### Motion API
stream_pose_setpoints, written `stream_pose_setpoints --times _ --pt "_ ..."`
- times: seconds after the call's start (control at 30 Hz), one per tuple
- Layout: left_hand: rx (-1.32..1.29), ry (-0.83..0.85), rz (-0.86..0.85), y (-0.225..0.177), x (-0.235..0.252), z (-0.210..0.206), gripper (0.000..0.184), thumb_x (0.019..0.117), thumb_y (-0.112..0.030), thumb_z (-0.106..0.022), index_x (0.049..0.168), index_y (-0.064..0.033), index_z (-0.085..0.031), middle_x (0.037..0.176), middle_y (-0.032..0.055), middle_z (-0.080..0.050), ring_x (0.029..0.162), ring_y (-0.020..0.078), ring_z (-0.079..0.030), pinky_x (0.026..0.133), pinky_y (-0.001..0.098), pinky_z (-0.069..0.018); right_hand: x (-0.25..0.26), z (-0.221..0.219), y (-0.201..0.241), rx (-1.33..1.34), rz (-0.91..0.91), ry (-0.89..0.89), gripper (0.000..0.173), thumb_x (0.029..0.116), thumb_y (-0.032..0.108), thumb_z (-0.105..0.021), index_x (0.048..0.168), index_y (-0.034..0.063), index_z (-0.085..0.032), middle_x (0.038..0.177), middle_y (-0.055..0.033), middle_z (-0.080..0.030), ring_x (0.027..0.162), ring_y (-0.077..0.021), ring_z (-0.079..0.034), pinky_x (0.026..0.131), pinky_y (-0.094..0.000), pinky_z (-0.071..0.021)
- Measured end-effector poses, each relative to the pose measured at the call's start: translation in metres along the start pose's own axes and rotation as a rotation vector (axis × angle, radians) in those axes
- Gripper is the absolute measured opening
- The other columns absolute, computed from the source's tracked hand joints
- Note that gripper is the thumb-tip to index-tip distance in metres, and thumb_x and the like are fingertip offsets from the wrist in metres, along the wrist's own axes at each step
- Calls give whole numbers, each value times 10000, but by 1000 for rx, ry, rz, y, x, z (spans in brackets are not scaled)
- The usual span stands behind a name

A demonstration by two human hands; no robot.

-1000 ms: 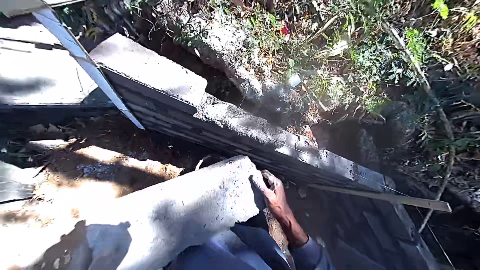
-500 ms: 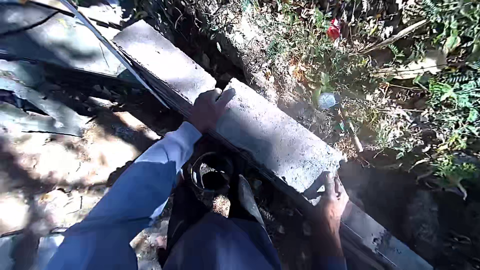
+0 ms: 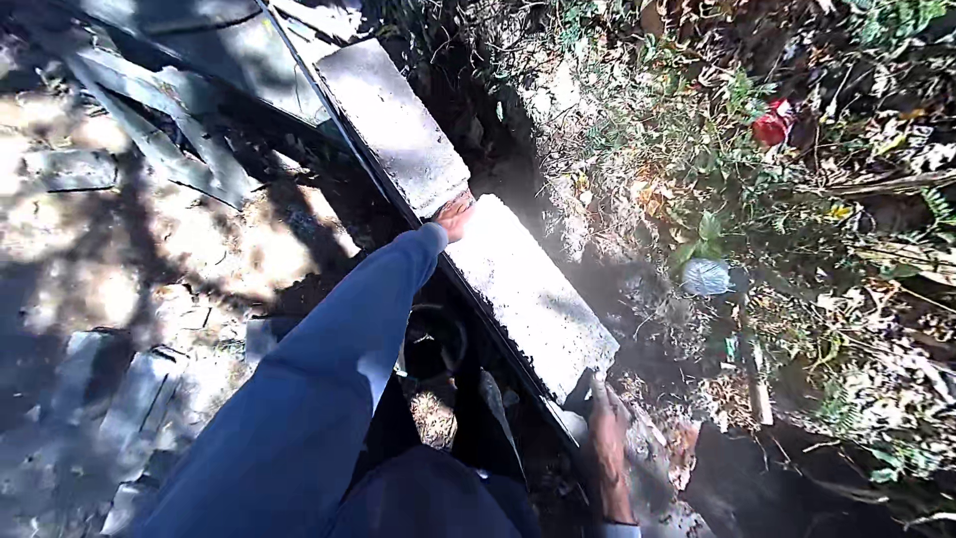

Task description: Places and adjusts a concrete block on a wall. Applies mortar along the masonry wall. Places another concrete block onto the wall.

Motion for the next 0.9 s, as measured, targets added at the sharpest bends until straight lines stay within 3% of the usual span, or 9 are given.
stream_pose_setpoints --times 0.17,0.3,0.37,0.4,0.43,0.53,0.67,0.8,0.9 --pt "-25 2 35 11 6 -1 533 1053 -72 -493 1560 15 -354 1516 304 -447 1440 443 -407 1203 537 -296 15 -13 -21 -53 -45 66 355 1089 244 -494 1174 -63 -649 939 -82 -670 799 -73 -626 775 -293 -549" --pt "-51 -8 54 11 3 6 476 1059 -77 -487 1505 67 -406 1491 315 -463 1429 441 -418 1196 530 -308 19 -20 -26 -38 -53 83 336 1087 235 -496 1134 -60 -650 905 -72 -662 770 -71 -631 748 -284 -558" --pt "-79 -5 83 11 -2 11 511 1065 -66 -472 1546 52 -347 1545 308 -408 1469 431 -371 1216 527 -275 20 -22 -27 -37 -51 85 323 1085 231 -498 1112 -54 -648 876 -62 -658 747 -68 -629 723 -280 -558" --pt "-113 13 96 9 -5 11 574 1046 -13 -485 1578 47 -279 1598 306 -326 1513 424 -292 1245 513 -209 22 -21 -27 -40 -57 96 338 1086 230 -498 1152 -70 -640 923 -83 -663 788 -81 -626 758 -294 -553" --pt "-114 4 97 11 -2 12 591 1036 3 -495 1583 39 -274 1608 298 -316 1521 414 -279 1252 501 -197 24 -22 -27 -46 -56 100 351 1085 237 -504 1182 -74 -634 952 -92 -669 803 -83 -630 765 -296 -555" --pt "-71 -54 70 27 12 7 523 1025 -30 -532 1527 30 -398 1515 290 -456 1442 417 -415 1207 518 -301 27 -25 -27 -62 -35 117 349 1082 243 -506 1179 -62 -645 977 -80 -679 834 -66 -636 795 -283 -553" --pt "-77 -75 83 43 20 3 566 1023 -55 -547 1555 12 -365 1533 283 -441 1446 414 -410 1210 522 -295 32 -28 -26 -60 -13 152 335 1087 235 -487 1143 -51 -652 924 -52 -670 798 -51 -634 769 -270 -556" --pt "-71 -115 97 51 27 8 490 1005 -37 -565 1482 21 -468 1440 280 -535 1370 422 -498 1156 544 -373 32 -35 -22 -63 2 190 344 1092 230 -480 1167 -56 -656 974 -74 -691 850 -58 -655 817 -274 -563" --pt "-31 -88 116 51 28 8 547 992 -17 -575 1520 3 -434 1486 277 -495 1404 424 -459 1180 541 -341 30 -38 -23 -46 26 201 341 1084 211 -494 1204 -70 -647 1036 -91 -700 916 -55 -658 868 -271 -556"
Point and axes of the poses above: each hand's wrist, its own x-axis towards the middle knuckle, its own z-axis out of the back of the hand, y = z × x, the point moved 6 cm from there along x, towards the middle knuckle
